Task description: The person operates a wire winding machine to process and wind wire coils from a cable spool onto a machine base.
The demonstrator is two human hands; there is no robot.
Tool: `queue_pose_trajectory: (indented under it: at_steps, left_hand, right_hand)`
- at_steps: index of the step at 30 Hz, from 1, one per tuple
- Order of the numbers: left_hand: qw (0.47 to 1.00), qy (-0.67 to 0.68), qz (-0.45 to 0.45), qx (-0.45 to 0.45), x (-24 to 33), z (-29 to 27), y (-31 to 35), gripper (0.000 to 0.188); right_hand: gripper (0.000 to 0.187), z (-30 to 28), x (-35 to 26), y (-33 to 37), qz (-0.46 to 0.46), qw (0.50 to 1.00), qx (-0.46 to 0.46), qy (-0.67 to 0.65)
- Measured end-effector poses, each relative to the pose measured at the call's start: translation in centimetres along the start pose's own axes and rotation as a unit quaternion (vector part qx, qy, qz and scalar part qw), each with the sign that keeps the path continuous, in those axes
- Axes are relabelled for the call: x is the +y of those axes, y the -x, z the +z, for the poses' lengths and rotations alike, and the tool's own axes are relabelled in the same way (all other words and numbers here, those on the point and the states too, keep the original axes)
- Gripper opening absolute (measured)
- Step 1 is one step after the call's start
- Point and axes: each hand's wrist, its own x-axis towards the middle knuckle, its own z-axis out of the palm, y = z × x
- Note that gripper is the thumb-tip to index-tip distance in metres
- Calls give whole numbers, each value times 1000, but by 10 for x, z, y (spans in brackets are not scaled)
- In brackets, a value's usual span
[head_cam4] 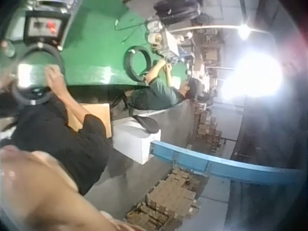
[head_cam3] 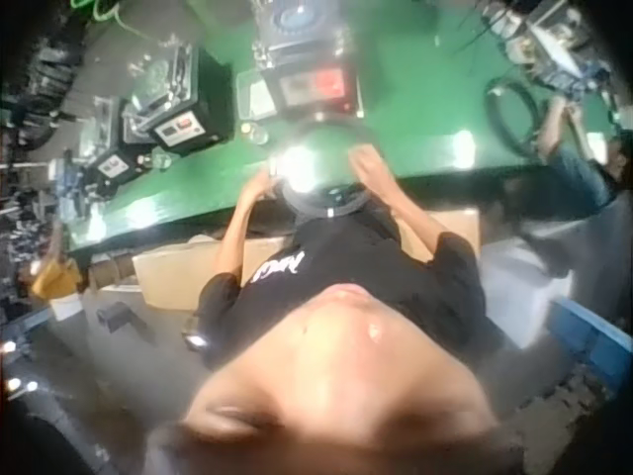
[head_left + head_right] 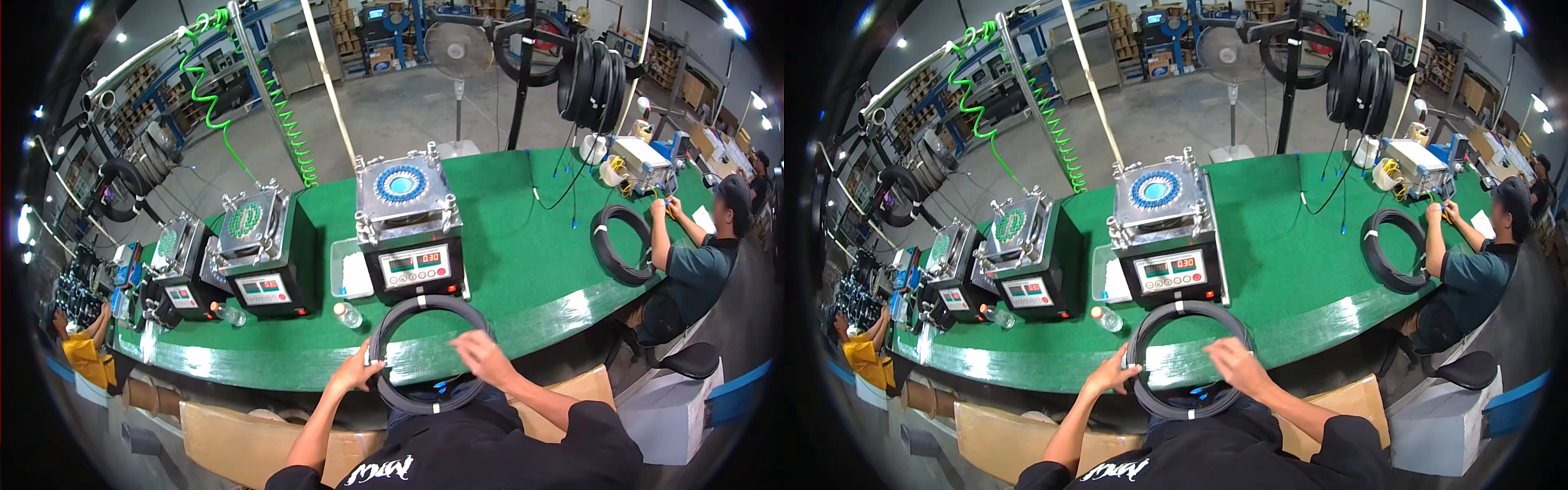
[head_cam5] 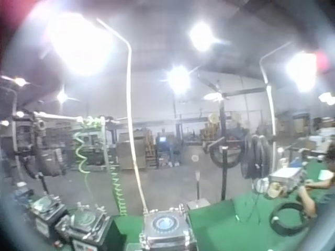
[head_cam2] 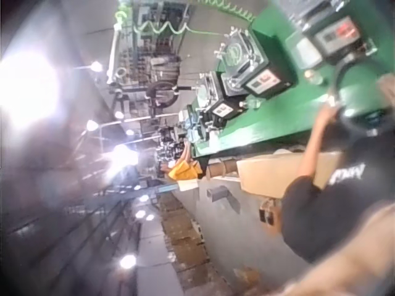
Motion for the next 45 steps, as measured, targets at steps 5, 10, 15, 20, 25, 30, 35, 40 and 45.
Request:
queue_pose_trajectory:
  at_steps: [5,10,15,20,25,30,35,40,45]
  left_hand:
    - [996,80,26,-30,-40,13,-13,93]
    - [998,22,62,16,-22,17,0,92]
    - [966,-63,212,137,-55,36,-3,88]
    - [969,-3,219,118,41,25,39,85]
    - [914,-28,363,179,148,0,67,83]
    - [837,-64,499,216,282,-45,75,84]
    - [746,-105,589,292,393,-97,39,82]
    - [775,-161,526,310,485,-144,-17,78]
    - [782,-225,455,360,529,-193,-150,77]
  right_hand:
    - [50,-16,52,22,330,927,28,174]
    - [54,11,68,48,323,939,86,86]
    - [58,-3,40,54,277,935,146,-169]
    - [62,-59,-20,71,300,849,193,-389]
    - [68,-161,-70,30,208,902,242,-291]
    - [73,-263,-98,-24,63,935,337,-96]
    - [72,-335,-103,-109,46,893,433,112]
    - [67,-390,-57,-193,12,837,487,249]
    - [63,-415,18,-270,41,854,463,232]
